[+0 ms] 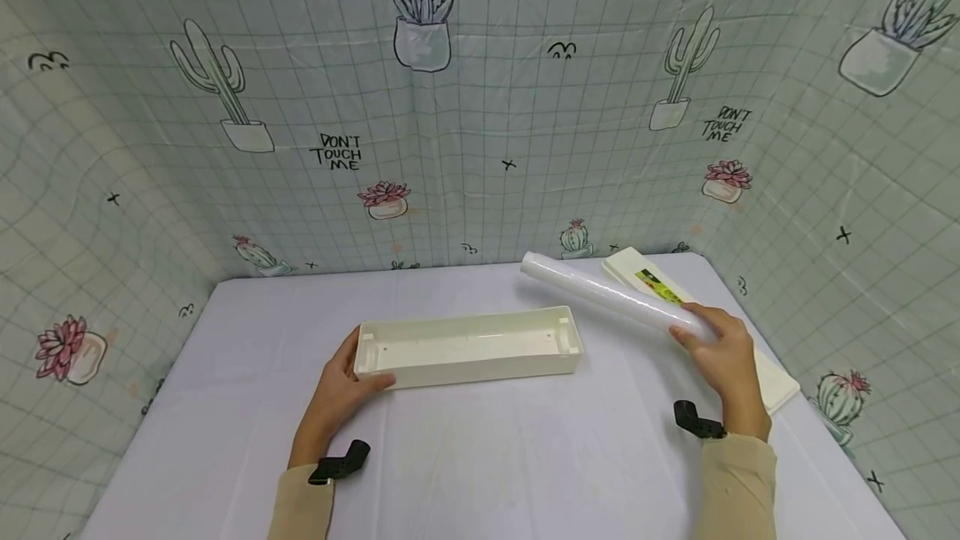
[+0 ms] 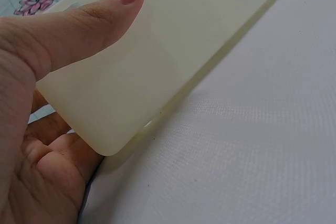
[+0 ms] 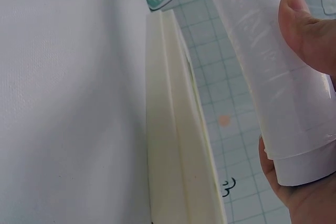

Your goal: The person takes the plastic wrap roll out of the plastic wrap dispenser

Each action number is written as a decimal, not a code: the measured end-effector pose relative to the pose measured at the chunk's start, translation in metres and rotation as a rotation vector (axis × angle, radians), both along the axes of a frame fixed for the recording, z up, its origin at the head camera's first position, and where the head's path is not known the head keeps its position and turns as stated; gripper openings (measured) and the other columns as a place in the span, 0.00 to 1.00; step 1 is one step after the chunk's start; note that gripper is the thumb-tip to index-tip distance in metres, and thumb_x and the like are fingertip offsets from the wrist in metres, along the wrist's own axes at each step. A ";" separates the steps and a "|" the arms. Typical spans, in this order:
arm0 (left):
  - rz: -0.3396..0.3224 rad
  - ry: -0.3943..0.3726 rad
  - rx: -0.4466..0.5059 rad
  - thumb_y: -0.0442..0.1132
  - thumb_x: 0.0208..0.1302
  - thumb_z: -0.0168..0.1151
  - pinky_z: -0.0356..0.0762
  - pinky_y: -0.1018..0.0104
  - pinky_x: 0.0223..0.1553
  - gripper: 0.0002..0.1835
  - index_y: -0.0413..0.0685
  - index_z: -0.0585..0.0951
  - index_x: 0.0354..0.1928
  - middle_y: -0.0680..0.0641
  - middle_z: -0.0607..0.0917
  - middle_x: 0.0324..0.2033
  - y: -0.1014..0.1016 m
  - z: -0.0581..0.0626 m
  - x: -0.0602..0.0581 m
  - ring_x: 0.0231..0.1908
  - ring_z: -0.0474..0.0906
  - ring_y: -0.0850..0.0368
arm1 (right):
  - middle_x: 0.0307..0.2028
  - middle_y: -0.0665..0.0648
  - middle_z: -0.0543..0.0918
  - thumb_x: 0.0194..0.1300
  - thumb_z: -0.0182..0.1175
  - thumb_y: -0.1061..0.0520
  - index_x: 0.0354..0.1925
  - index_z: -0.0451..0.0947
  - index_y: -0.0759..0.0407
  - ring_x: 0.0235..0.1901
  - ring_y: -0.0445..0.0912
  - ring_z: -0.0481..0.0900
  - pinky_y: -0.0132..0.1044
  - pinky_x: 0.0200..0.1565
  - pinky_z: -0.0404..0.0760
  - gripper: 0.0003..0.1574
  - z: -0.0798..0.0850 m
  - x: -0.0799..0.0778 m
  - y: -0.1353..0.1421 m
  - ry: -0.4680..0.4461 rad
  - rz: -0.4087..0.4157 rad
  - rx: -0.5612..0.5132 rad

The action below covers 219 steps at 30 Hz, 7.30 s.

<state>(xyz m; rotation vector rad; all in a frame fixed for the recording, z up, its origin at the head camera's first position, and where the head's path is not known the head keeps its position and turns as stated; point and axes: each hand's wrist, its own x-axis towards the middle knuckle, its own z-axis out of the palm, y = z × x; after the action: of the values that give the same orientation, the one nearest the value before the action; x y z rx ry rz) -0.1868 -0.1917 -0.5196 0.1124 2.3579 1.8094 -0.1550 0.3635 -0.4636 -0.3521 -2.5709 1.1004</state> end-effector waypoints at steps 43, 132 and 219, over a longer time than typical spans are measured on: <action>0.002 -0.009 0.020 0.41 0.58 0.79 0.60 0.91 0.58 0.62 0.50 0.45 0.84 0.43 0.55 0.81 0.002 -0.001 0.001 0.80 0.52 0.46 | 0.66 0.68 0.77 0.69 0.68 0.52 0.65 0.79 0.62 0.62 0.59 0.67 0.60 0.58 0.67 0.30 0.003 0.005 0.009 -0.012 -0.034 -0.045; 0.000 0.003 0.037 0.40 0.57 0.79 0.64 0.89 0.56 0.62 0.51 0.45 0.84 0.41 0.56 0.80 0.002 0.000 0.003 0.78 0.56 0.43 | 0.66 0.77 0.73 0.70 0.65 0.54 0.66 0.76 0.68 0.69 0.73 0.65 0.68 0.71 0.59 0.31 -0.011 -0.007 -0.019 -0.118 -0.109 0.060; -0.011 -0.017 0.054 0.41 0.58 0.79 0.64 0.89 0.57 0.62 0.54 0.45 0.84 0.44 0.55 0.81 -0.002 -0.003 0.000 0.79 0.53 0.47 | 0.63 0.73 0.78 0.66 0.71 0.46 0.64 0.77 0.67 0.66 0.66 0.72 0.61 0.67 0.68 0.36 -0.025 -0.005 -0.022 -0.216 0.079 0.027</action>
<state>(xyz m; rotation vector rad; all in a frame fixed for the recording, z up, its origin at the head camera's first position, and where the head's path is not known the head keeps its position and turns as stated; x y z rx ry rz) -0.1871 -0.1938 -0.5223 0.1167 2.2932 1.8620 -0.1595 0.3418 -0.4886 -0.3851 -2.8082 1.1078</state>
